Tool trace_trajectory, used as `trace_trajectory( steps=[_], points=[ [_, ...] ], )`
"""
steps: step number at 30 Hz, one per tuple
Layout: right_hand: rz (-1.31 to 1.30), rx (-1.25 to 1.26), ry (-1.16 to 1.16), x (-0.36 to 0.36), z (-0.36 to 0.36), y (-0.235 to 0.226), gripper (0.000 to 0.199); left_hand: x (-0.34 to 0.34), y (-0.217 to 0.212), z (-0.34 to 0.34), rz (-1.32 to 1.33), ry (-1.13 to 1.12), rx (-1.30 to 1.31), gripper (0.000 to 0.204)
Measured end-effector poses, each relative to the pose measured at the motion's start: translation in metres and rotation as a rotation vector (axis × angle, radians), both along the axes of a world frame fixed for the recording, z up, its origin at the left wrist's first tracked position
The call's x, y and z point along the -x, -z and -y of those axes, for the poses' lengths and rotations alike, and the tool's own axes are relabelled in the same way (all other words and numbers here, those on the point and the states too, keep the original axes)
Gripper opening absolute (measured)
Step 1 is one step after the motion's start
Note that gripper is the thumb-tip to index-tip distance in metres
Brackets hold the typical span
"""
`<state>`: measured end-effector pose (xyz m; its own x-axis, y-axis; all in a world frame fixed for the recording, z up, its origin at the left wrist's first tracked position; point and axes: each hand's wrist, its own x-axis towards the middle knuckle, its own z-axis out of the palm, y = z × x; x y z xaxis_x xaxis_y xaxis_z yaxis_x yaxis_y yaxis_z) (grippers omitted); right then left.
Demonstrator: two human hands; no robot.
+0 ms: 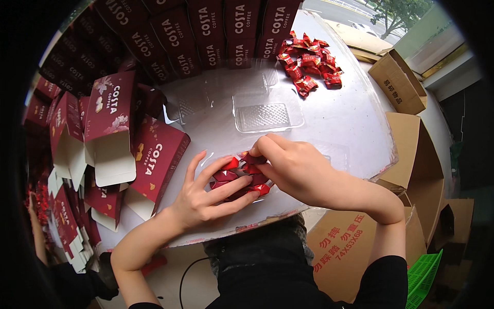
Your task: The person assembles small red cardboard boxes by folding and tucking flaps. They then place clear plastic trays on the table and fill them with individually wrapped red candies from a green basket. The person works at a table with stacks of finished boxes and loose candy wrappers nearby.
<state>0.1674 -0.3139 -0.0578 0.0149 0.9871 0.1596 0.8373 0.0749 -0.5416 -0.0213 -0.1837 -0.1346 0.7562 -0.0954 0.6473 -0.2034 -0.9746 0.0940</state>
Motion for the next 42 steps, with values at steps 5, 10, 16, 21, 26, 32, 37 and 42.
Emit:
trace_trajectory(
  steps=[5,10,16,21,26,32,37,42],
  points=[
    [0.281,-0.164,-0.086,0.000,-0.004,0.005,0.018,0.000,0.001,0.001,-0.003,0.016,0.030,0.030],
    [0.293,-0.083,-0.054,-0.001,-0.002,0.003,0.022,0.002,0.002,-0.001,-0.019,0.017,0.021,0.031],
    [0.164,-0.111,0.066,-0.003,0.008,-0.008,0.030,0.002,0.004,-0.003,-0.030,0.029,-0.007,0.034],
    [0.297,-0.150,0.155,0.007,0.041,-0.018,0.040,-0.001,0.000,-0.002,0.008,0.030,0.008,0.045],
    [0.446,-0.019,0.299,0.012,0.091,-0.028,0.049,0.001,-0.009,-0.002,-0.104,0.042,0.041,0.049],
    [0.445,0.067,0.280,-0.004,0.121,-0.013,0.017,-0.002,-0.008,-0.003,-0.114,0.055,0.053,0.050],
    [0.490,-0.074,0.433,-0.048,0.114,0.011,0.011,-0.010,-0.009,-0.003,-0.052,0.060,0.071,0.055],
    [0.469,-0.120,0.452,-0.062,0.105,0.022,0.010,-0.008,-0.009,0.000,-0.040,0.034,0.085,0.059]
  ],
)
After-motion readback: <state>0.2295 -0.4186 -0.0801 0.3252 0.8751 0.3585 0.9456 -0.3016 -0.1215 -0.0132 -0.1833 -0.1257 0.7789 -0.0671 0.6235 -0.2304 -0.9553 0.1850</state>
